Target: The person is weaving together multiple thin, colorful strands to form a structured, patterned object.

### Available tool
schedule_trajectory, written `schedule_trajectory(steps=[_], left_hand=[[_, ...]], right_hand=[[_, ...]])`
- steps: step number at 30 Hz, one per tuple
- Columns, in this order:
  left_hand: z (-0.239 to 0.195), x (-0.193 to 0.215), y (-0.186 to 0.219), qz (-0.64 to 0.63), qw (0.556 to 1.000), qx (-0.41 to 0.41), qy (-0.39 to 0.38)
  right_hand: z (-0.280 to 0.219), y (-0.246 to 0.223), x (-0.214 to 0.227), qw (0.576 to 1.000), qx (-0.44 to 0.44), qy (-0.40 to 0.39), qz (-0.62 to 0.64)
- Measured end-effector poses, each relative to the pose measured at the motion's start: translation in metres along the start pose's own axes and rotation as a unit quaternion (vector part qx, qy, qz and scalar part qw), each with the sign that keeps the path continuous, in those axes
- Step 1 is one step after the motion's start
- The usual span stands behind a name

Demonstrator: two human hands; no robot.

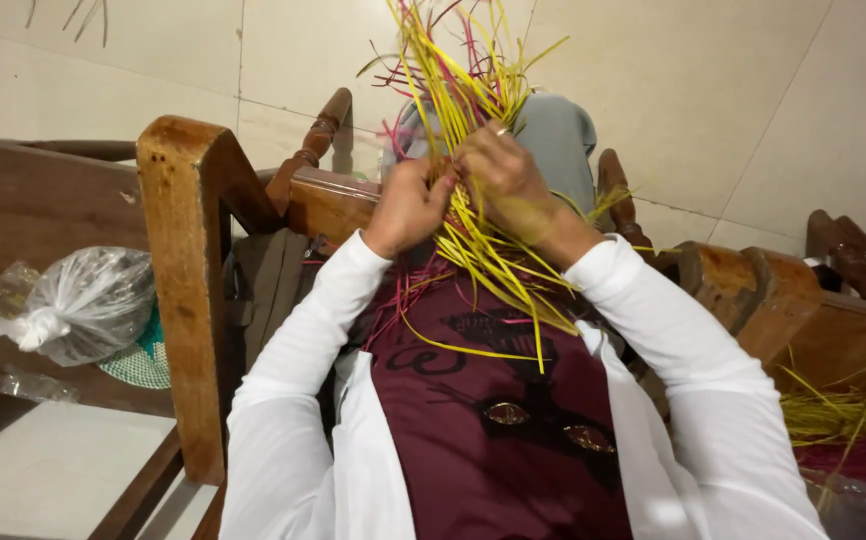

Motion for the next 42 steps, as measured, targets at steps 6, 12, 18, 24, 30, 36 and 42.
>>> schedule_trajectory(steps=[6, 12, 18, 24, 30, 36, 42], left_hand=[[0.009, 0.004, -0.003, -0.085, 0.994, 0.047, 0.039], [0.008, 0.003, -0.029, -0.066, 0.994, 0.066, 0.054], [-0.009, -0.003, 0.034, 0.234, 0.967, -0.088, 0.041], [0.009, 0.005, -0.003, 0.002, 0.998, 0.005, 0.059], [0.012, 0.006, 0.017, -0.040, 0.998, 0.013, 0.051], [0.013, -0.009, -0.054, -0.083, 0.990, 0.114, 0.024], [0.019, 0.004, -0.015, -0.235, 0.951, 0.196, 0.053]], right_hand=[[-0.009, 0.031, -0.013, 0.978, -0.172, 0.006, 0.116], [-0.020, 0.013, -0.009, 0.979, -0.141, -0.006, 0.148], [-0.007, 0.020, -0.008, 0.996, -0.065, -0.012, 0.059], [0.015, 0.032, 0.003, 0.960, -0.226, 0.004, 0.167], [-0.004, 0.023, 0.001, 0.946, -0.239, 0.002, 0.220], [-0.024, -0.034, -0.002, 0.926, -0.179, -0.116, 0.311], [-0.023, 0.015, 0.004, 0.976, -0.154, -0.102, 0.113]])
Point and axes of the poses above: each hand's wrist, its own z-axis towards the middle knuckle, its own x-axis out of the back of the hand, y = z × x, the point moved 6 cm from there along z, towards the middle knuckle, and after that the axes turned 8 degrees about y, right-handed, at the moved point
